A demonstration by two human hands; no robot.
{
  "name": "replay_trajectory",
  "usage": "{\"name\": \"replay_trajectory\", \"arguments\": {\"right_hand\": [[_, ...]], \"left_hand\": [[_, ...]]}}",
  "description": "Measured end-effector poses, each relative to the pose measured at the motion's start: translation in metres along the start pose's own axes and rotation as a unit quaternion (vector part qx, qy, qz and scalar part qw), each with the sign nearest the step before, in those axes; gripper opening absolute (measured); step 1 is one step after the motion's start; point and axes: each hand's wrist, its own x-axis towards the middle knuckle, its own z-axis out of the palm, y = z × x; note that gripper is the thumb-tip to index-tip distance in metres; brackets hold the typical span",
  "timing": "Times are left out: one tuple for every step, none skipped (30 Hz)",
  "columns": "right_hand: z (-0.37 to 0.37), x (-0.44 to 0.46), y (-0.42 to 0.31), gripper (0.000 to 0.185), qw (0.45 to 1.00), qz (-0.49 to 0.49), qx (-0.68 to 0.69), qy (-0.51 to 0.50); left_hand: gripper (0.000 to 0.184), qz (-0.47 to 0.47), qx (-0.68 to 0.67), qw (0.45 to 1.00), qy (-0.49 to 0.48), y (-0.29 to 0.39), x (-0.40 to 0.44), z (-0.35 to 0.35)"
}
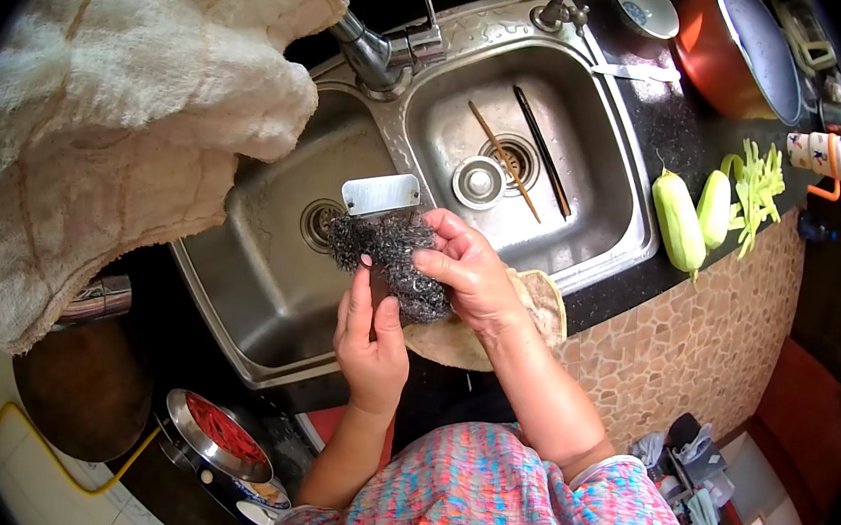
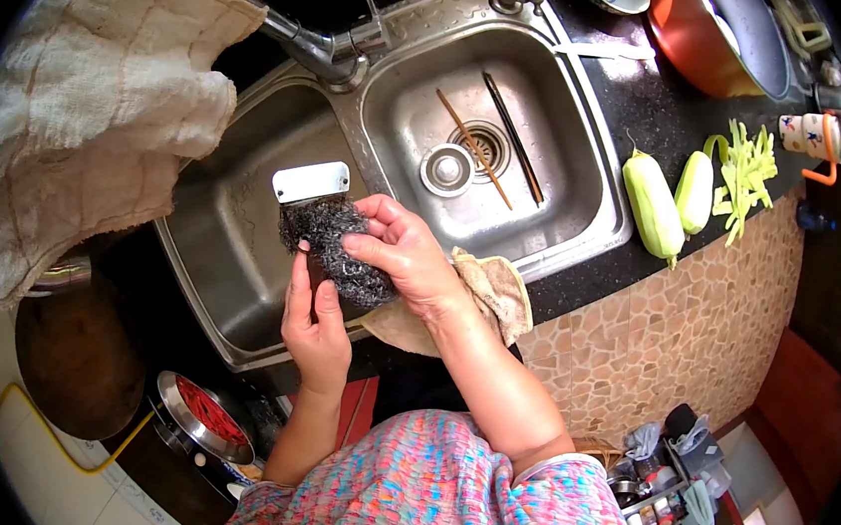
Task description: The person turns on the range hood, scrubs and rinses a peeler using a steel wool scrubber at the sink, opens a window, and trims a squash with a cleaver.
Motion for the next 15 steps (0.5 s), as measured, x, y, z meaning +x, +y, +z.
{"name": "replay_trajectory", "arguments": {"right_hand": [[0.001, 0.000, 0.002, 0.027, 1.000, -0.022, -0.011, 0.017], [0.004, 0.000, 0.004, 0.024, 0.998, -0.044, -0.022, 0.035], [0.010, -0.001, 0.004, 0.019, 0.995, -0.065, -0.019, 0.074], [0.011, 0.000, 0.004, 0.019, 0.995, -0.064, -0.019, 0.074], [0.011, 0.001, 0.004, 0.016, 0.991, -0.081, -0.004, 0.104], [0.012, 0.002, 0.003, 0.013, 0.986, -0.098, 0.010, 0.135], [0.017, 0.006, -0.005, 0.009, 0.976, -0.119, 0.071, 0.169], [0.016, 0.005, -0.006, 0.009, 0.976, -0.119, 0.071, 0.168], [0.017, 0.004, -0.009, 0.011, 0.986, -0.113, -0.002, 0.124], [0.018, 0.002, -0.010, 0.012, 0.989, -0.105, -0.075, 0.079], [0.025, -0.002, -0.005, 0.013, 0.986, -0.112, -0.100, 0.069], [0.028, -0.004, -0.003, 0.014, 0.985, -0.121, -0.089, 0.082], [0.025, -0.003, -0.002, 0.014, 0.985, -0.131, -0.059, 0.098], [0.023, -0.002, -0.003, 0.014, 0.983, -0.144, -0.027, 0.113], [0.021, 0.000, -0.006, 0.015, 0.982, -0.148, -0.018, 0.116]], "left_hand": [[0.040, 0.000, 0.000, 1.000, 0.000, 0.000, -0.001, 0.000], [0.040, -0.004, 0.003, 1.000, -0.006, 0.000, -0.003, -0.001], [0.040, -0.007, 0.006, 1.000, -0.011, 0.000, -0.004, -0.002], [0.040, -0.010, 0.009, 1.000, -0.017, 0.000, -0.005, -0.002], [0.040, -0.009, 0.009, 1.000, -0.016, 0.000, -0.007, -0.003], [0.040, -0.019, 0.008, 1.000, -0.019, 0.000, -0.010, -0.004], [0.040, -0.029, 0.006, 0.999, -0.022, 0.000, -0.014, -0.006], [0.040, -0.029, 0.006, 0.999, -0.021, -0.004, -0.020, -0.005], [0.039, -0.078, -0.036, 0.996, 0.002, -0.004, -0.021, -0.003], [0.039, -0.091, -0.051, 0.994, 0.014, -0.005, -0.020, -0.004], [0.039, -0.104, -0.066, 0.992, 0.026, -0.005, -0.020, -0.005], [0.039, -0.116, -0.081, 0.989, 0.039, -0.002, -0.016, -0.006], [0.038, -0.061, -0.032, 0.998, 0.011, 0.004, -0.012, -0.008], [0.038, -0.002, 0.017, 1.000, -0.016, 0.007, -0.009, -0.009], [0.038, 0.011, 0.005, 1.000, -0.022, 0.002, -0.011, -0.008]]}}
